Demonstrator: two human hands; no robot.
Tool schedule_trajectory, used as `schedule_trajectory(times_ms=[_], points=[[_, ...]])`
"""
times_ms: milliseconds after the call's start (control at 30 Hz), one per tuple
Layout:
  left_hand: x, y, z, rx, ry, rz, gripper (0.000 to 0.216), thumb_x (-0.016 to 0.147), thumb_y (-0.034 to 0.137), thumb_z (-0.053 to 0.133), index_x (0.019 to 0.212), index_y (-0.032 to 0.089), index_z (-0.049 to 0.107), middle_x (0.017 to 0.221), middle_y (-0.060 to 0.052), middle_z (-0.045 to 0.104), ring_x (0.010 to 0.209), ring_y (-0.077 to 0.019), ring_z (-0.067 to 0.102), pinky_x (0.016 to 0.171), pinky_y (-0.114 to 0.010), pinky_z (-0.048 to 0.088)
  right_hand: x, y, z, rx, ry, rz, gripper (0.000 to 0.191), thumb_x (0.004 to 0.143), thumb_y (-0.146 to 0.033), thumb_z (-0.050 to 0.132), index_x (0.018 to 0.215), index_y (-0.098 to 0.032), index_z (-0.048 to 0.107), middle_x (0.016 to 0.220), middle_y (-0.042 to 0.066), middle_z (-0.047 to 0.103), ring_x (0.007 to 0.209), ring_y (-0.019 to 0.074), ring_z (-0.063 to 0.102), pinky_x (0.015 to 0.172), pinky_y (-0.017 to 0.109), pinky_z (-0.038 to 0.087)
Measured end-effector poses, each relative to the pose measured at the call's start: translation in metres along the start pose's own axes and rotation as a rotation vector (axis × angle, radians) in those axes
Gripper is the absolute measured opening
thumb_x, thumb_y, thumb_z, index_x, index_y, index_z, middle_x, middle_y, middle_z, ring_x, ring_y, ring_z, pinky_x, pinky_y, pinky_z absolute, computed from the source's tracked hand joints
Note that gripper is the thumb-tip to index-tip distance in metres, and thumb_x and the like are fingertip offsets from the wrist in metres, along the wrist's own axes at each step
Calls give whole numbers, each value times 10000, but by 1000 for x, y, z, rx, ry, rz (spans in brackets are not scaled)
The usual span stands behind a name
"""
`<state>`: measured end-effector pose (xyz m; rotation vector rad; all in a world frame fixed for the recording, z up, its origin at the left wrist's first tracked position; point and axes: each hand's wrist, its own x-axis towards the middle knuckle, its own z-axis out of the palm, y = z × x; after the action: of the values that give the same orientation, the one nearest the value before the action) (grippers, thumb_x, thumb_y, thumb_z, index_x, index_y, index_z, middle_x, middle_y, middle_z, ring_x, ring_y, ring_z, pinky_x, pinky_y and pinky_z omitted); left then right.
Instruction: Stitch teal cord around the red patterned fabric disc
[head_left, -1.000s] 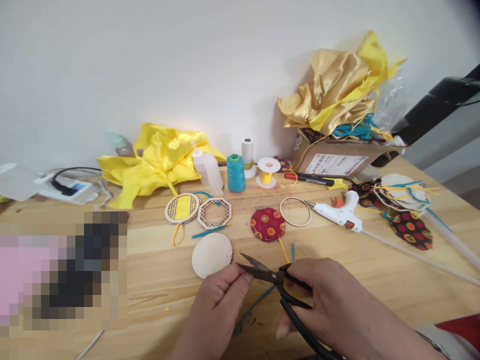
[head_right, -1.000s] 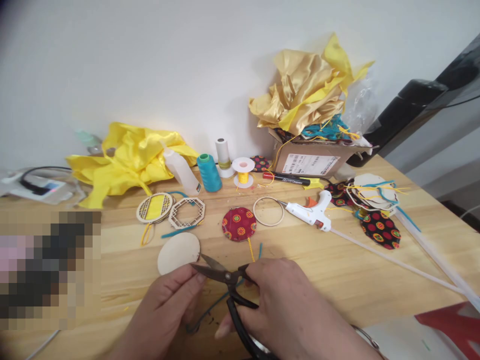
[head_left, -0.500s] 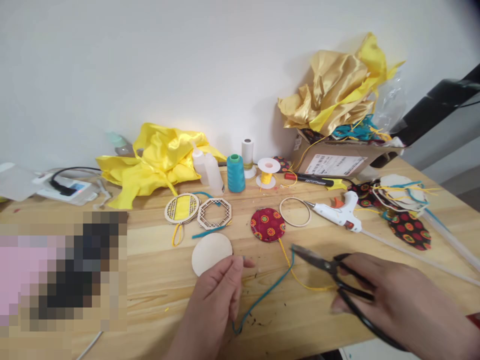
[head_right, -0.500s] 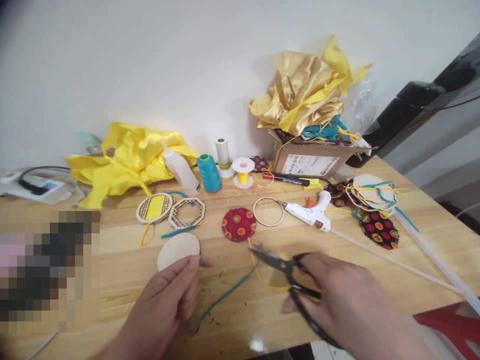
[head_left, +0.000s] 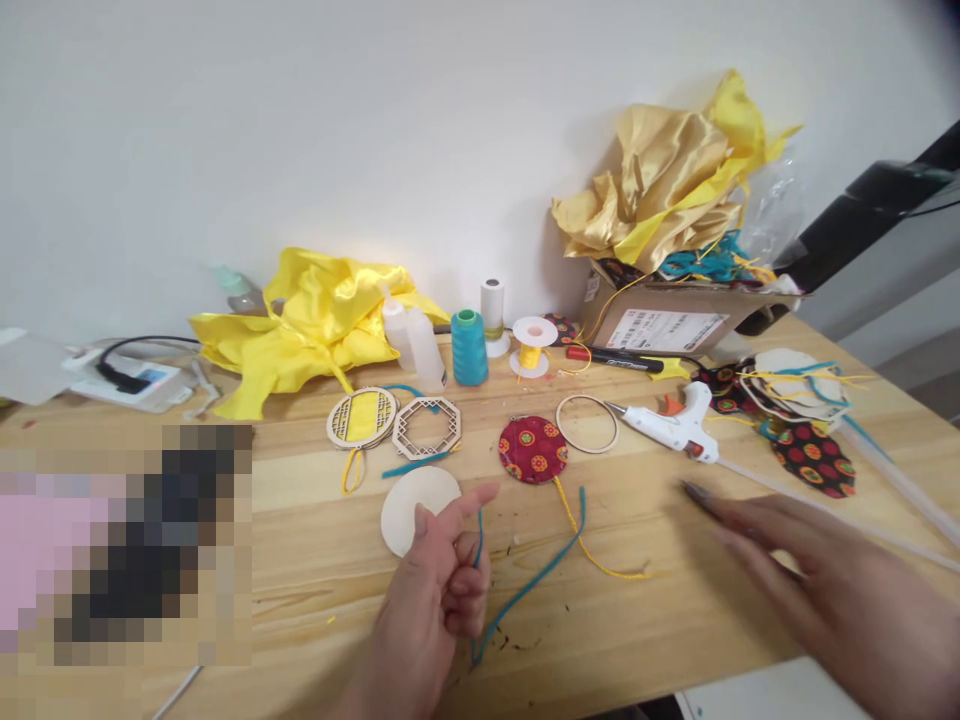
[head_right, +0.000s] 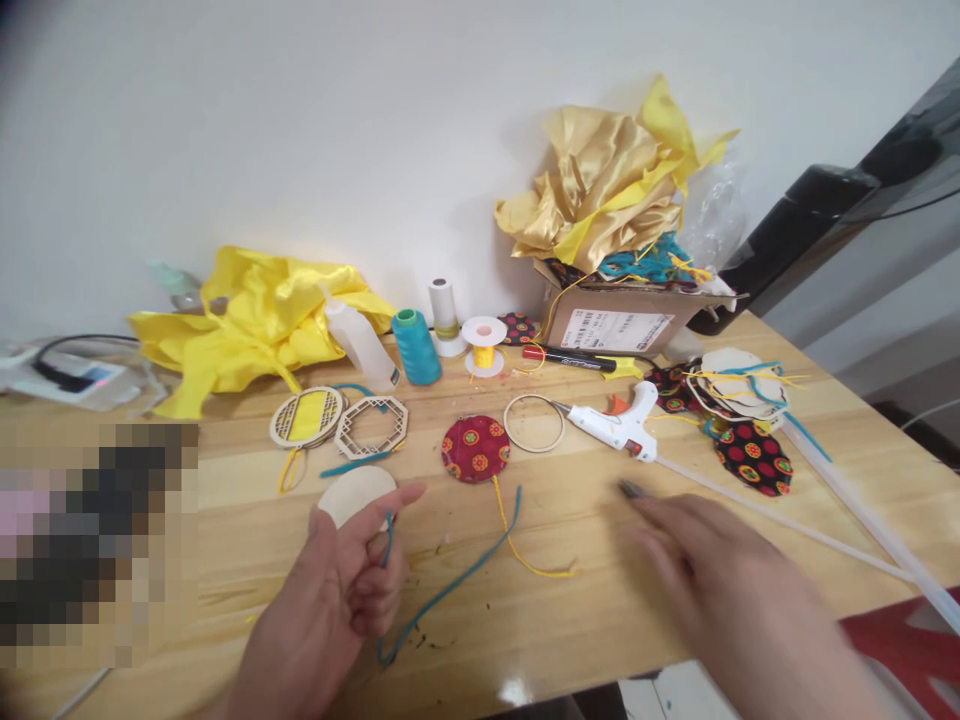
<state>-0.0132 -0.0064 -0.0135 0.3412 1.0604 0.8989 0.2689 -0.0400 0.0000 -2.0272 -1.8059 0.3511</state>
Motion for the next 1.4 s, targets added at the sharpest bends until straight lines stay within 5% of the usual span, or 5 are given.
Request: schedule_trajectory(times_ms=[200,467,767,1133,1400], points=[[-3,-4,4,30,-25,1,821,577,766,580,1196,227,597,596,70,328,482,-72,244,446,-202,140,14,-111,58,659,-371,-48,192,725,-257,678,912,-215,683,652,-24,574,598,124,524,537,233,430],[1,-8,-3,48,-73,-72,922,537,763,612,1265,205,517,571,63,408,470,-74,215,440,-210,136,21,-124,70,918,-439,-137,172,799,-106,589,673,-199,661,747,-23,630,744,121,591,688,244,454],[3,-18,-14,199,-183,6,224,840,388,576,949,197,620,562,71,395,477,-76,331,453,-201,273,25,-114,68,633,-283,-297,178,846,-109,554,686,-181,584,753,-10,561,756,124,523,676,246,400],[-3,-7,-11,221,-62,182,215,799,356,633,712,160,625,523,73,382,448,-55,304,425,-189,237,52,-99,61,87,-53,-553,174,876,-125,508,732,-168,595,797,54,577,797,184,466,716,313,382],[-3,-5,-9,106,-19,172,192,774,325,673,707,148,644,523,72,387,450,-42,287,422,-179,210,73,-105,67,-332,-235,-938,78,842,-132,563,857,-180,623,972,66,581,988,241,424,799,389,345]])
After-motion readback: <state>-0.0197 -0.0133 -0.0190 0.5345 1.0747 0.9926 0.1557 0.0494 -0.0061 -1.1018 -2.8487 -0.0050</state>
